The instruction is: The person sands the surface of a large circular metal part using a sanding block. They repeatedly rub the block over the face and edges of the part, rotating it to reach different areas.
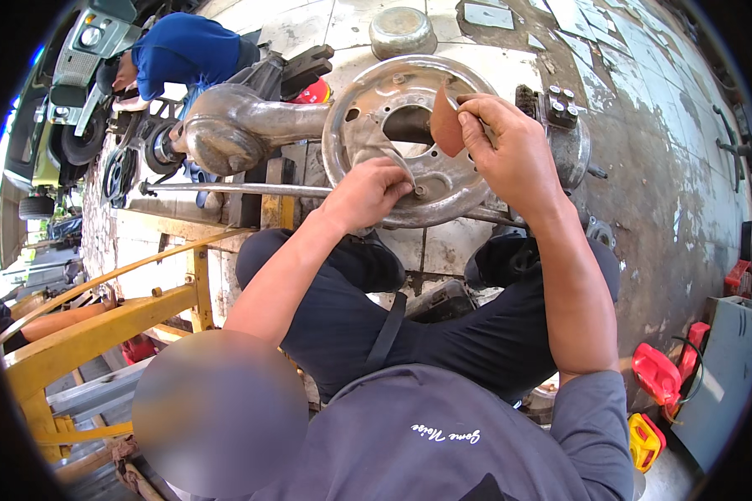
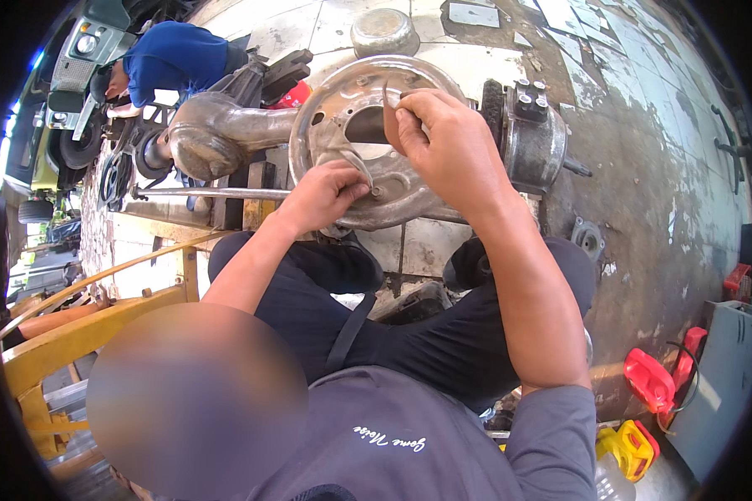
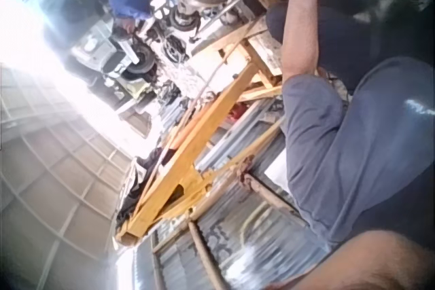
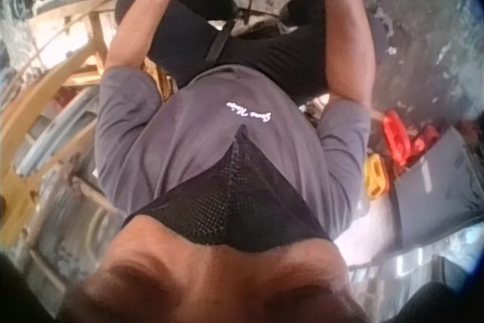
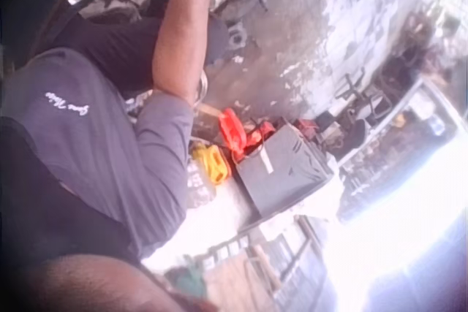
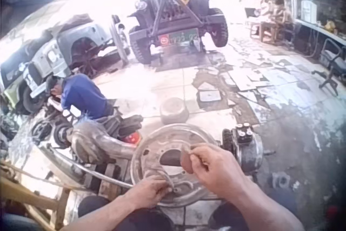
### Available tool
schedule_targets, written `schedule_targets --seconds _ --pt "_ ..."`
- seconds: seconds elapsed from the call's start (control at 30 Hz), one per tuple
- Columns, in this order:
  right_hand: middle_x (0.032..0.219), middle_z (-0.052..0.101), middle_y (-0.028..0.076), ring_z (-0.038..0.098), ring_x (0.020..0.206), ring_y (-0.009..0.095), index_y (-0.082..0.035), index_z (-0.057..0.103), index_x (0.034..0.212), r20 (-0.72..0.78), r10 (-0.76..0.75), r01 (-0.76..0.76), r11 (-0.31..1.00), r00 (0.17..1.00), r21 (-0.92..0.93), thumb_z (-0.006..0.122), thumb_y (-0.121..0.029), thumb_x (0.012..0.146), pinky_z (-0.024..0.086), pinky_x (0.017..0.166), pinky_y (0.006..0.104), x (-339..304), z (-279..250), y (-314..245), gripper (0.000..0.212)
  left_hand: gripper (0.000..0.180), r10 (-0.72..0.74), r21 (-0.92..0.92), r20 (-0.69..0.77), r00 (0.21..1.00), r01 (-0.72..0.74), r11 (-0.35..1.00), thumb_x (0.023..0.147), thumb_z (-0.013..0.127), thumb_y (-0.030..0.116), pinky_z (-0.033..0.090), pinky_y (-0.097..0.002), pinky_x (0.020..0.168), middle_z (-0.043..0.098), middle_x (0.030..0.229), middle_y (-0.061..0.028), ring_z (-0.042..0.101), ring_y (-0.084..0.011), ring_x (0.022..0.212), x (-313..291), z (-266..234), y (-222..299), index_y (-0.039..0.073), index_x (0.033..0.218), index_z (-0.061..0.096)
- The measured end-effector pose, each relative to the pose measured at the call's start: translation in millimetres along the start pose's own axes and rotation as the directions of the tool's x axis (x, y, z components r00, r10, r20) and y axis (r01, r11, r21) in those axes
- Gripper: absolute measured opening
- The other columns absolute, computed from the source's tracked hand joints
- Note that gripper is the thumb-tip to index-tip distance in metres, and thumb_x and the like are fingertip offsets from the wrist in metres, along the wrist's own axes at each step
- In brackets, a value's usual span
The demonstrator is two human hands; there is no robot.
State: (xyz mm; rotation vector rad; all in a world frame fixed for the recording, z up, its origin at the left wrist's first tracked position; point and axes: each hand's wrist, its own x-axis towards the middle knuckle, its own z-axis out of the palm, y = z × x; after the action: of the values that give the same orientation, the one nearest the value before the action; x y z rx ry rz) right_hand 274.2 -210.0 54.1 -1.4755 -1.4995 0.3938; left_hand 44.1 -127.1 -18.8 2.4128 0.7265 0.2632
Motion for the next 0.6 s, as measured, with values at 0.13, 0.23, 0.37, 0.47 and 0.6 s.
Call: schedule_targets --seconds 0.13,0.23,0.37,0.47,0.6 --pt "0.098 0.07 0.02 0.066 0.088 0.04 0.003 0.068 0.101 -0.011 -0.037 0.037 0.999 0.999 -0.038 0.064 -0.009 0.093 0.053 0.077 0.0412 -1 5 5 0.015 0.015 0.108 0.151 0.14 0.984 -0.129 0.98 0.092 0.067 0.021 0.045 -0.0413 0.092 0.068 0.093 -0.0078 0.061 -0.0297 0.102 -5 -7 5 0.008 0.098 0.073" --pt "0.099 0.07 0.02 0.066 0.089 0.04 0.002 0.068 0.101 -0.03 -0.024 0.023 0.999 0.999 -0.032 0.064 -0.009 0.093 0.053 0.077 0.0413 -3 5 10 0.015 0.016 0.13 0.327 0.29 0.948 -0.226 0.918 0.09 0.066 0.026 0.038 -0.0423 0.1 0.068 0.092 -0.0011 0.058 -0.0236 0.107 6 -20 7 0.015 0.098 0.074" --pt "0.098 0.07 0.02 0.066 0.088 0.04 0.002 0.068 0.101 -0.052 -0.041 0.038 0.997 0.998 -0.063 0.064 -0.01 0.093 0.053 0.078 0.042 -3 -3 10 0.015 0.015 0.122 0.549 0.417 0.901 -0.356 0.756 0.086 0.067 0.022 0.035 -0.0433 0.104 0.068 0.093 0.002 0.057 -0.0187 0.11 10 -46 9 0.019 0.098 0.075" --pt "0.098 0.07 0.02 0.066 0.088 0.041 0.002 0.068 0.1 -0.044 -0.053 0.051 0.997 0.998 -0.06 0.064 -0.011 0.093 0.053 0.077 0.0425 0 -8 5 0.015 0.014 0.156 0.501 0.167 0.974 -0.22 0.837 0.088 0.067 0.018 0.04 -0.0425 0.102 0.069 0.096 -0.0033 0.06 -0.0213 0.11 -1 -32 8 0.012 0.1 0.073" --pt "0.1 0.07 0.018 0.067 0.086 0.031 0.003 0.068 0.105 -0.001 -0.014 0.014 1.0 1.0 -0.028 0.064 -0.012 0.096 0.053 0.079 0.0371 0 -6 4 0.018 0.017 -0.097 -0.061 -0.2 0.975 0.087 0.994 0.096 0.064 0.013 0.053 -0.0403 0.079 0.069 0.1 -0.016 0.067 -0.0356 0.092 4 6 18 -0.002 0.104 0.068"
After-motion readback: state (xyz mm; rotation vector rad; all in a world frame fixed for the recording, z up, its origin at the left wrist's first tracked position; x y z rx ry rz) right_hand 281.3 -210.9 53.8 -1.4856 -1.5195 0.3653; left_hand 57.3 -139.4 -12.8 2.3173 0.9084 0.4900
